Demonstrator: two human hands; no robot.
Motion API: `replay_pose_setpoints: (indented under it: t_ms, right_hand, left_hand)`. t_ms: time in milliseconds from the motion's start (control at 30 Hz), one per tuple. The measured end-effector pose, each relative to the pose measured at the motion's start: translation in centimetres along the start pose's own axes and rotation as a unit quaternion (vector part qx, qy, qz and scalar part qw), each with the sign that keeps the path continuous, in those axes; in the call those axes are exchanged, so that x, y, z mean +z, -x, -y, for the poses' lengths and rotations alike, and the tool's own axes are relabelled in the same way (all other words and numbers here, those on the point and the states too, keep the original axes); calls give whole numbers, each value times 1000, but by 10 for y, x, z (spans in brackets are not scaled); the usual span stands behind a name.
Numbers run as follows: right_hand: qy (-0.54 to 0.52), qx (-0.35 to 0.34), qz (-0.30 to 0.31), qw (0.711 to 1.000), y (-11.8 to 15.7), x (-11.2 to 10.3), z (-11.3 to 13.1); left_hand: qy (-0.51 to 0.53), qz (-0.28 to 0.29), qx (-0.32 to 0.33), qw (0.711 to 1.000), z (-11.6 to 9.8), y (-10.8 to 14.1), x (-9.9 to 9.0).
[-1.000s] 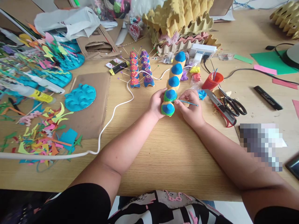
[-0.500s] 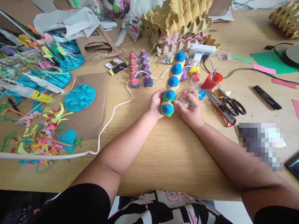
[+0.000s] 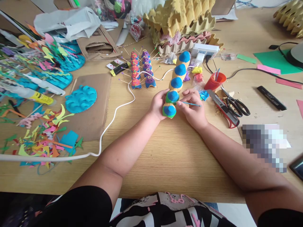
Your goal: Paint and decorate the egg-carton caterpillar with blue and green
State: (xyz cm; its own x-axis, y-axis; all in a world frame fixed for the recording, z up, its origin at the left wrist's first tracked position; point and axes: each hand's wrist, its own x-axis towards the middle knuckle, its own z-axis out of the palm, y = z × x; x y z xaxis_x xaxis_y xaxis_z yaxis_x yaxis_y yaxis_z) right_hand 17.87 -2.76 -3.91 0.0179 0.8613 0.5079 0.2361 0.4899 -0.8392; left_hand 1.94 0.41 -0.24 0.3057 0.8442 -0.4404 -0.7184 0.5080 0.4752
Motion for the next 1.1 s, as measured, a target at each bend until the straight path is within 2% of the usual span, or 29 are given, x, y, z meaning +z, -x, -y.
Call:
replay_pose_setpoints:
  t_ms: [100,400,567,800,1100]
  right_hand:
    - [7,-2,-8,1000,0,1,-1]
    - [-24,-1,31,999,2,-1,-4]
    - [-23,1,18,1000,1,0,-3]
    - [-10,-8,-2,1000,0,2,-5]
    - [-16,-6,30,999,1,0,1]
  left_hand:
    - [-12,33,6,999,1,-3,-2]
    - [-21,53,3,998,2,-6,-8]
    - [-29,73,13,997,3,-7,-9]
    - [-46,64,17,997,3,-7,-8]
    - [-55,48,6,997,3,-7,-11]
